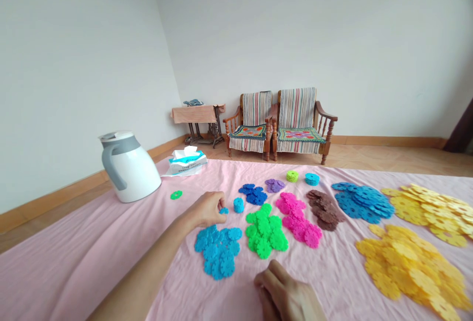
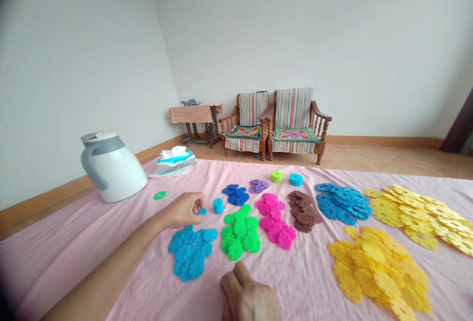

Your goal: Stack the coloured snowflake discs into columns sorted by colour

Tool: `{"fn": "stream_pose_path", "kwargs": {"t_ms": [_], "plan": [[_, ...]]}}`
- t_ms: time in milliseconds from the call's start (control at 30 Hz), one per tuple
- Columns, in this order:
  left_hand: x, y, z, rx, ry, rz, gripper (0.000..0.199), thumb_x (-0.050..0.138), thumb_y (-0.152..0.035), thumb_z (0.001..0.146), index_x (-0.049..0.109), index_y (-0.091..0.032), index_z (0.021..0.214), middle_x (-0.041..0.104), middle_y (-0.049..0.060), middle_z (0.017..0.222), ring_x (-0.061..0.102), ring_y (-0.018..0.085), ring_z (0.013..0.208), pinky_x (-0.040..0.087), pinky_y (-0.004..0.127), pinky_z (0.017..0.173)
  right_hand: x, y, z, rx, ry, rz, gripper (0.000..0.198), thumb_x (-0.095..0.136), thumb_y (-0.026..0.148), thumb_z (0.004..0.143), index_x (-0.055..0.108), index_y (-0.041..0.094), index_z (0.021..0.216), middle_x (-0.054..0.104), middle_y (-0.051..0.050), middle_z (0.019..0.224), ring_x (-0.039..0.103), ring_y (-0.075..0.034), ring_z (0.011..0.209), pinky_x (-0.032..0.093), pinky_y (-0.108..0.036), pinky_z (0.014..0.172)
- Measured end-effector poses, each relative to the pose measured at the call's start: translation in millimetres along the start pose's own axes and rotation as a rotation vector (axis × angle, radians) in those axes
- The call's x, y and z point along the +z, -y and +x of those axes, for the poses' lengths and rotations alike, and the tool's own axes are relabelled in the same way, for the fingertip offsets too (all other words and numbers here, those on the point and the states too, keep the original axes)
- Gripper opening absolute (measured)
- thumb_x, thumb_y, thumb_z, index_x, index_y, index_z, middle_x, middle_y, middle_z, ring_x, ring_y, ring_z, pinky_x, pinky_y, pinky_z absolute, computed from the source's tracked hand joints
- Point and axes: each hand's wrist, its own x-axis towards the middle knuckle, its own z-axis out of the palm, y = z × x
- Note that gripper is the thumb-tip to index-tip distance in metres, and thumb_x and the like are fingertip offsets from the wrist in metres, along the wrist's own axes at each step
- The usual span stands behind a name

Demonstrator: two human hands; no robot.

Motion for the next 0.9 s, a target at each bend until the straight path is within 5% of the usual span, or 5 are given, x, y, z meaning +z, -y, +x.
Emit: {"fn": "stream_pose_path", "kwargs": {"t_ms": [233, 900], "plan": [[-3.1, -20.2, 16.5, 0.158, -0.22, -0.114, 0.022, 0.059, -0.015, 0.065, 0.063, -0.017, 0.086, 0.066, 0.003, 0.085, 0.06, 0.016, 0.079, 0.044, 0.022, 0.065, 1.8, 0.0, 0.5, -0.004, -0.014, -0.016, 0.03, 0.034, 0.027, 0.092, 0.058, 0.025, 0.073, 0.059, 0.001, 0.067, 0.056, -0.008, 0.046, 0.041, -0.013, 0.045], [5.7, -23.8, 17.7, 0.189, -0.168, -0.039, 0.032, 0.057, -0.012, 0.066, 0.063, -0.019, 0.097, 0.067, 0.003, 0.092, 0.06, 0.019, 0.087, 0.046, 0.026, 0.078, -3.0, -4.1, 0.9, -0.018, 0.113, 0.055, 0.02, 0.038, 0.016, 0.086, 0.055, 0.024, 0.08, 0.062, 0.0, 0.074, 0.063, -0.009, 0.054, 0.046, -0.013, 0.05]]}}
